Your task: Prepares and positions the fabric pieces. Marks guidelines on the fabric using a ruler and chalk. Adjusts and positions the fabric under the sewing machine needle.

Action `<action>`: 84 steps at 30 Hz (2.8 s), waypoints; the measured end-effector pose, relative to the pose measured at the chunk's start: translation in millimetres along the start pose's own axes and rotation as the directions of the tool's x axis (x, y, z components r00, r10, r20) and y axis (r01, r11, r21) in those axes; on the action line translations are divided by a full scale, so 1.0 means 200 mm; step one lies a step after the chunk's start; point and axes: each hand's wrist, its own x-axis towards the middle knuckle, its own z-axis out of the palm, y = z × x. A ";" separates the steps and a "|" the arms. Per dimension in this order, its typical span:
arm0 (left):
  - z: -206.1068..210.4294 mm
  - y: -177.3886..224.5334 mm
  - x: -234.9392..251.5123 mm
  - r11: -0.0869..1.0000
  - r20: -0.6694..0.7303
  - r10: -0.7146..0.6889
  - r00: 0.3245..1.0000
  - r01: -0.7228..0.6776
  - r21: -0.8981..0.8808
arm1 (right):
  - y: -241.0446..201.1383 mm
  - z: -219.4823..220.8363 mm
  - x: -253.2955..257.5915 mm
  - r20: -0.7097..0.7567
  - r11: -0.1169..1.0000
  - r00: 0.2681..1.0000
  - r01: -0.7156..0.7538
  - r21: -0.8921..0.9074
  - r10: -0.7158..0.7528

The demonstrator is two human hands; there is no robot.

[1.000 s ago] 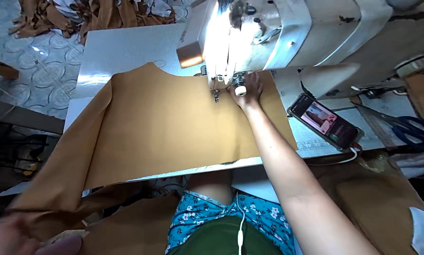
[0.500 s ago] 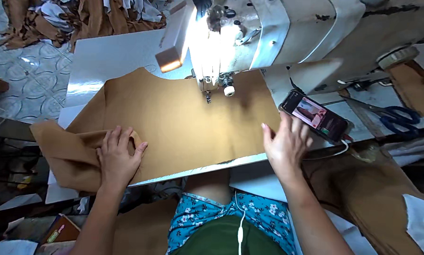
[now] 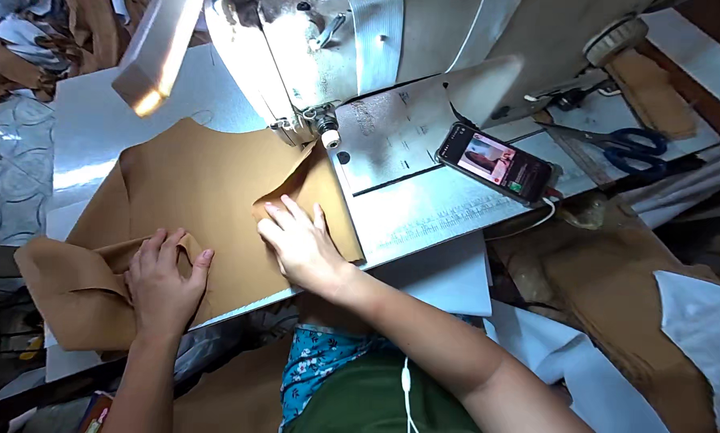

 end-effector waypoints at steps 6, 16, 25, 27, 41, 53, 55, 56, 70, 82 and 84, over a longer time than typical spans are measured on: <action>0.00 0.00 0.00 1.000 -0.008 -0.004 1.000 0.004 0.003 | 0.03 0.03 -0.02 0.039 0.999 0.999 -0.022 0.039 0.020; 0.00 -0.01 0.01 1.000 0.000 0.006 1.000 -0.006 0.003 | 0.08 0.03 -0.04 -0.057 0.997 0.995 -0.077 0.027 0.079; 0.01 0.03 0.00 1.000 0.008 -0.011 1.000 0.011 0.002 | 0.10 0.01 -0.06 -0.022 0.996 0.996 -0.089 -0.003 0.089; 0.01 0.04 0.00 1.000 0.008 -0.020 1.000 0.020 0.000 | 0.10 0.00 -0.06 -0.021 0.996 0.996 -0.086 -0.003 0.086; -0.27 -0.21 0.37 0.969 -0.113 -0.236 0.965 0.242 0.050 | 0.48 -0.58 -0.43 -0.450 0.688 0.670 -0.709 -0.154 0.590; -0.27 -0.23 0.59 0.887 0.217 -0.461 0.860 0.457 0.072 | 0.55 -0.56 -0.48 -0.444 0.732 0.744 -0.636 -0.244 0.499; -0.27 -0.23 0.58 0.904 0.180 -0.426 0.887 0.426 0.043 | 0.55 -0.56 -0.48 -0.456 0.747 0.753 -0.619 -0.245 0.474; -0.27 -0.23 0.58 0.902 0.169 -0.428 0.888 0.432 0.018 | 0.55 -0.56 -0.49 -0.464 0.747 0.752 -0.617 -0.248 0.467; -0.33 -0.22 0.60 0.881 0.193 -0.471 0.861 0.445 0.163 | 0.54 -0.56 -0.48 -0.502 0.713 0.682 -0.680 -0.170 0.531; -0.30 -0.34 0.67 0.887 0.171 -0.449 0.877 0.414 0.206 | 0.54 -0.55 -0.48 -0.511 0.712 0.670 -0.686 -0.150 0.538; -0.31 -0.32 0.67 0.881 0.168 -0.461 0.871 0.426 0.208 | 0.54 -0.55 -0.48 -0.507 0.709 0.670 -0.689 -0.151 0.542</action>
